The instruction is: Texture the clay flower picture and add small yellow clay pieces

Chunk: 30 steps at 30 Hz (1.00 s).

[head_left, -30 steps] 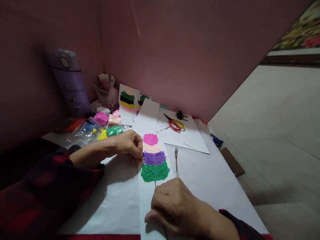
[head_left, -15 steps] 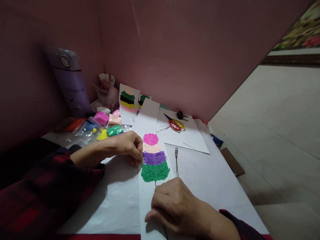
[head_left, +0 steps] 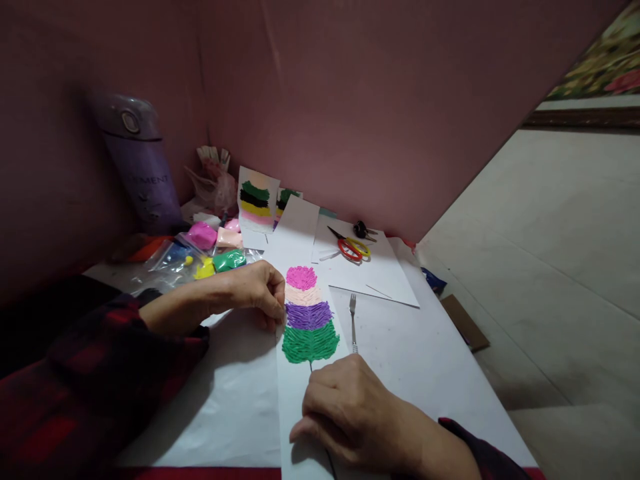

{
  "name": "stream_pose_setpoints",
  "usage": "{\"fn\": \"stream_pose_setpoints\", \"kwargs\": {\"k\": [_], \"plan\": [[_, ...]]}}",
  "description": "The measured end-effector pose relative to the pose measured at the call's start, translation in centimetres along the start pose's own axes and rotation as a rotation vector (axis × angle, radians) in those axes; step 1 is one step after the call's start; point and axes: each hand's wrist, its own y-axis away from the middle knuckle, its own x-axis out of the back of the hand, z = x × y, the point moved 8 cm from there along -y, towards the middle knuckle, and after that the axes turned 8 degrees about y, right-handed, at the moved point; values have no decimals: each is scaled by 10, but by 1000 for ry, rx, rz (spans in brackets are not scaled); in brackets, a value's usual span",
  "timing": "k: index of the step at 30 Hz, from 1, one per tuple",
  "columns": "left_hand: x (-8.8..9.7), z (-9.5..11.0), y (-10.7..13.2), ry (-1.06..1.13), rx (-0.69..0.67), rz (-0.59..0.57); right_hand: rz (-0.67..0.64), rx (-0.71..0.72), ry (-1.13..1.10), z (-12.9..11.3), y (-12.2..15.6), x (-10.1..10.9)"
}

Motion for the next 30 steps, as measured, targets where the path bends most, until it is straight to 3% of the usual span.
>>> {"fn": "stream_pose_setpoints", "kwargs": {"k": [19,30], "plan": [[4,-10,-9,39,-21,-24,23,-17,-43,2,0,2],[-1,0,0,-8,-6,0,37,-20,-61,2,1,3]]}}
